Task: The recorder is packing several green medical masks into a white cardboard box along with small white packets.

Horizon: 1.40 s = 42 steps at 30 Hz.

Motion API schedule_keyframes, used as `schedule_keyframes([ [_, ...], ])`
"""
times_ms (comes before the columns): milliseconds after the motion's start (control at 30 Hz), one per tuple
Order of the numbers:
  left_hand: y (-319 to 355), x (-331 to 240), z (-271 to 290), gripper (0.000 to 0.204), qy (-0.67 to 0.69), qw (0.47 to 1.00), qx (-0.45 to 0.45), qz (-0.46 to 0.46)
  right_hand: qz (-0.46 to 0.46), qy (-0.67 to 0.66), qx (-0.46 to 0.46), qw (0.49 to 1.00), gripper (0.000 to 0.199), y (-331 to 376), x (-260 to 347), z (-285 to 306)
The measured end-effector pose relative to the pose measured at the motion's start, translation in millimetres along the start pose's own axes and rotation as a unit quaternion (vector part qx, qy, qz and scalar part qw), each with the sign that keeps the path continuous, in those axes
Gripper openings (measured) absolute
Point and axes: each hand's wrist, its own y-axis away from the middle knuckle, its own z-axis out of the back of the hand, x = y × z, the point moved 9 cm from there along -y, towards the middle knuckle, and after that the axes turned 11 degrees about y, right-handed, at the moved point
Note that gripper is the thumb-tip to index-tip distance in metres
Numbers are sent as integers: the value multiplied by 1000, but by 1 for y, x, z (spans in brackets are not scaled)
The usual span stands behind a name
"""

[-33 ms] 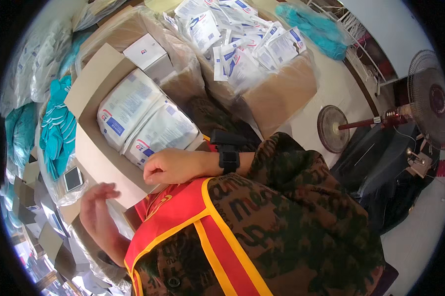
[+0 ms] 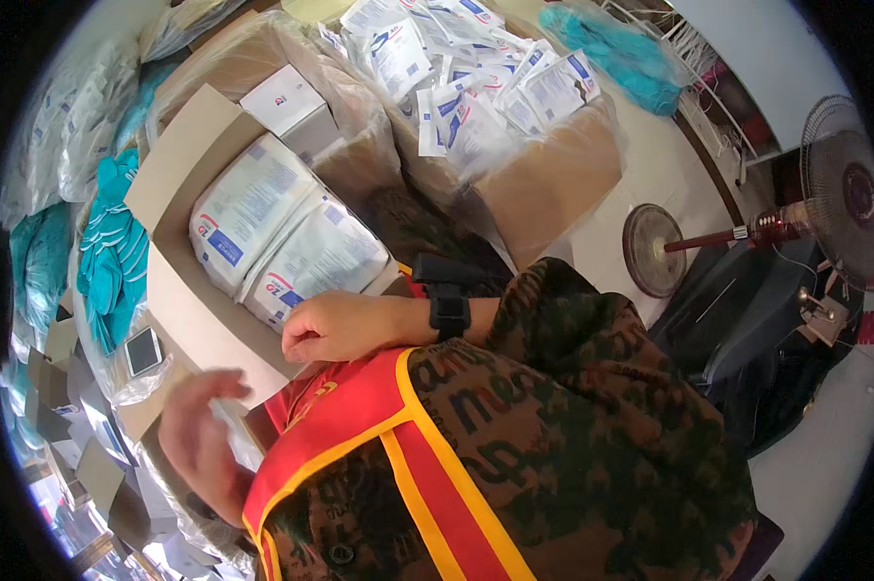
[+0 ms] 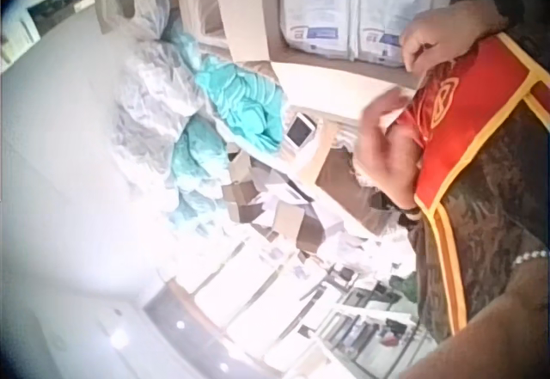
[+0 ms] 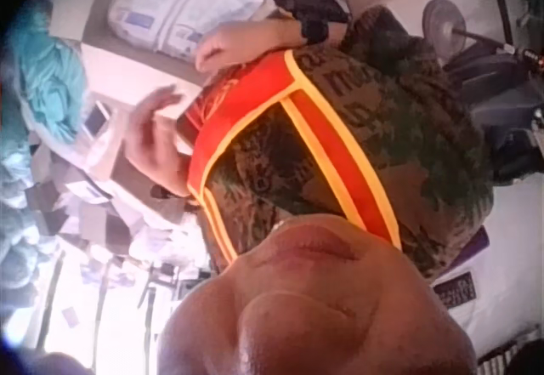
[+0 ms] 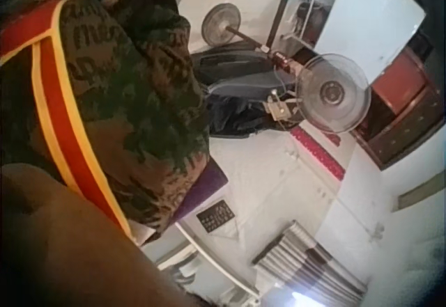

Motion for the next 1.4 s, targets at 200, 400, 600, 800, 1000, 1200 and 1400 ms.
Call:
schedule_keyframes([
  [200, 19, -91, -122, 26, -125, 849, 440, -263, 21, 64, -14, 998, 23, 3, 7, 2],
  [400, 28, -130, -128, 15, -176, 828, 359, -394, 36, 81, -22, 996, 18, 0, 7, -3],
  [600, 1, -113, -132, 16, -31, 867, 416, -272, 52, 63, -39, 996, 17, 3, -2, 2],
  [800, -16, -71, -128, 35, -178, 887, 393, -167, 46, 48, -50, 997, 18, 7, -5, 6],
  [1000, -61, 18, -84, 21, -353, 920, 165, -37, 26, 81, -41, 995, 25, 7, -15, 11],
  [1200, -58, 59, -43, 18, -377, 922, 88, -26, 55, 116, -12, 992, 26, 1, -8, 3],
  [1400, -61, 55, -34, 20, -386, 917, 17, -98, 61, 108, -27, 992, 21, 2, -12, 3],
])
